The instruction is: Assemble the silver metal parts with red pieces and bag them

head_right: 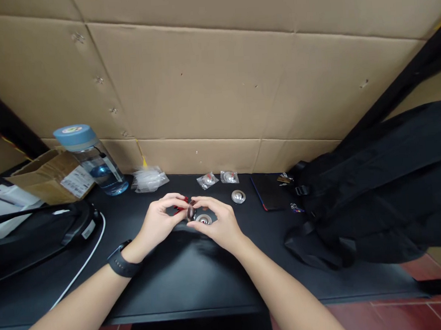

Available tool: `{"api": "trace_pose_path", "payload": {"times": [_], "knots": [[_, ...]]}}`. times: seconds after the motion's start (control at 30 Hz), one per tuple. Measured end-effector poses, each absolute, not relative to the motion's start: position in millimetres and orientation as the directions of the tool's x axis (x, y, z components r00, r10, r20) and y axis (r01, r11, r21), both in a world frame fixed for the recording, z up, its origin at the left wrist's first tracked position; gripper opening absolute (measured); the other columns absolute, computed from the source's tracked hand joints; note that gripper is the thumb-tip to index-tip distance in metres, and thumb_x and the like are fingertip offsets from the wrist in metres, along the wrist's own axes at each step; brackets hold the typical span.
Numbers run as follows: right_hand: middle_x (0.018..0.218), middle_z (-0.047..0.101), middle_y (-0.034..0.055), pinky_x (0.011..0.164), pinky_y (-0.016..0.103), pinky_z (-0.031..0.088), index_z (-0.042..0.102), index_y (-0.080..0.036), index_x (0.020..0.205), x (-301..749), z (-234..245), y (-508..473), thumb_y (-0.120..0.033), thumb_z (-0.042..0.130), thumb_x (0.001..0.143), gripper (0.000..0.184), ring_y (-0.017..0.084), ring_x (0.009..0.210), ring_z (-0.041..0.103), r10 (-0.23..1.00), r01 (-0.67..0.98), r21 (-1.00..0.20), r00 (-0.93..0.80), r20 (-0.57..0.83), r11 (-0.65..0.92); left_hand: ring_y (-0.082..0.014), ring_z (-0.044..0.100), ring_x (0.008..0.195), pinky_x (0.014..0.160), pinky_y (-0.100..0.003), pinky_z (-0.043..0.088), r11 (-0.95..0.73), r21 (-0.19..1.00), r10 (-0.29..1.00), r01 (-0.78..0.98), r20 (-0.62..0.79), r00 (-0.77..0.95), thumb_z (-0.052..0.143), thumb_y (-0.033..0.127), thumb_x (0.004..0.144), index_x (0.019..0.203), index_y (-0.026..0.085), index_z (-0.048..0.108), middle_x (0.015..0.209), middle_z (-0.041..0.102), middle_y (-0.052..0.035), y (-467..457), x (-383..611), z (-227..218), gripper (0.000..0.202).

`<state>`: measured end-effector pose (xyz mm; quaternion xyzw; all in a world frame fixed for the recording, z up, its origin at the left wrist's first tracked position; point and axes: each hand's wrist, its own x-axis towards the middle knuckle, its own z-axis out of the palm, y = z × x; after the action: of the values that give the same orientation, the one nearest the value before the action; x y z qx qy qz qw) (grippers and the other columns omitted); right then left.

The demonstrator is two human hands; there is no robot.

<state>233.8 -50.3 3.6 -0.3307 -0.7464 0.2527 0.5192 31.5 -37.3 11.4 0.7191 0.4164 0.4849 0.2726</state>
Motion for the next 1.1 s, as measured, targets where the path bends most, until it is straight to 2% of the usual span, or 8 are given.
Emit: {"api": "trace_pose_path", "payload": {"times": [0.1, 0.33, 0.53, 0.7, 0.8, 0.9, 1.03, 1.1], "knots": [[0.125, 0.074, 0.0097, 0.092, 0.041, 0.059, 0.071, -0.026, 0.109, 233, 4, -52, -0.035, 0.086, 0.077, 0.037, 0.027, 0.112, 0.072, 0.781, 0.247, -0.741, -0.228, 0.582, 0.624, -0.0226, 0.067, 0.098, 0.09, -0.038, 0.051, -0.526, 0.735, 0.842, 0.428, 0.519, 0.144, 0.074, 0.022, 0.083, 0.087, 0.026, 0.075, 0.09, 0.076, -0.0017, -43, 32, 13, 0.006], [0.125, 0.075, 0.0092, 0.09, 0.042, 0.059, 0.071, -0.026, 0.108, 231, -2, -51, -0.035, 0.088, 0.075, 0.038, 0.027, 0.109, 0.073, 0.812, 0.208, -0.786, -0.203, 0.548, 0.582, -0.0227, 0.064, 0.1, 0.093, -0.039, 0.043, -0.583, 0.554, 0.773, 0.594, 0.604, 0.196, 0.068, 0.022, 0.088, 0.088, 0.025, 0.067, 0.092, 0.074, -0.0012, -50, 30, 19, 0.004], [0.123, 0.075, 0.0094, 0.092, 0.042, 0.059, 0.07, -0.025, 0.104, 230, -4, -51, -0.037, 0.09, 0.072, 0.04, 0.027, 0.11, 0.073, 0.85, 0.121, -0.845, -0.162, 0.502, 0.522, -0.0213, 0.063, 0.097, 0.09, -0.037, 0.041, -0.624, 0.503, 0.747, 0.598, 0.61, 0.266, 0.066, 0.018, 0.089, 0.087, 0.024, 0.065, 0.089, 0.073, -0.0003, -51, 31, 26, 0.006], [0.121, 0.076, 0.0104, 0.1, 0.045, 0.058, 0.067, -0.024, 0.091, 229, -5, -50, -0.038, 0.09, 0.072, 0.034, 0.029, 0.115, 0.072, 0.867, 0.094, -0.872, -0.199, 0.456, 0.48, -0.0229, 0.064, 0.097, 0.088, -0.041, 0.036, -0.579, 0.462, 0.763, 0.672, 0.598, 0.246, 0.066, 0.016, 0.088, 0.084, 0.024, 0.066, 0.088, 0.075, -0.0008, -55, 34, 29, 0.009], [0.122, 0.076, 0.011, 0.101, 0.046, 0.058, 0.064, -0.024, 0.088, 228, -5, -50, -0.039, 0.091, 0.071, 0.035, 0.03, 0.115, 0.072, 0.878, 0.09, -0.882, -0.185, 0.442, 0.463, -0.0243, 0.064, 0.101, 0.091, -0.043, 0.035, -0.54, 0.491, 0.796, 0.684, 0.561, 0.226, 0.067, 0.017, 0.088, 0.085, 0.024, 0.066, 0.089, 0.076, -0.0012, -57, 35, 31, 0.007], [0.123, 0.075, 0.0123, 0.103, 0.049, 0.057, 0.063, -0.024, 0.087, 228, -6, -50, -0.039, 0.092, 0.069, 0.037, 0.03, 0.115, 0.072, 0.875, 0.064, -0.878, -0.152, 0.46, 0.473, -0.0239, 0.065, 0.1, 0.094, -0.043, 0.039, -0.515, 0.591, 0.828, 0.622, 0.531, 0.181, 0.069, 0.02, 0.086, 0.088, 0.024, 0.065, 0.092, 0.075, -0.0009, -57, 36, 28, 0.007], [0.124, 0.075, 0.0131, 0.105, 0.051, 0.055, 0.065, -0.024, 0.09, 230, -8, -48, -0.039, 0.091, 0.07, 0.036, 0.031, 0.117, 0.071, 0.865, 0.062, -0.873, -0.185, 0.466, 0.484, -0.02, 0.069, 0.09, 0.09, -0.037, 0.048, -0.478, 0.795, 0.879, 0.375, 0.438, 0.19, 0.068, 0.02, 0.086, 0.09, 0.023, 0.061, 0.092, 0.072, -0.0002, -51, 36, 20, 0.009], [0.123, 0.075, 0.0131, 0.104, 0.051, 0.055, 0.066, -0.024, 0.091, 231, -9, -47, -0.04, 0.091, 0.07, 0.036, 0.031, 0.117, 0.071, 0.866, 0.081, -0.873, -0.195, 0.46, 0.482, -0.0185, 0.07, 0.086, 0.085, -0.034, 0.05, -0.451, 0.848, 0.888, 0.278, 0.397, 0.231, 0.066, 0.019, 0.087, 0.09, 0.023, 0.06, 0.091, 0.071, -0.0005, -50, 36, 18, 0.008]]}}
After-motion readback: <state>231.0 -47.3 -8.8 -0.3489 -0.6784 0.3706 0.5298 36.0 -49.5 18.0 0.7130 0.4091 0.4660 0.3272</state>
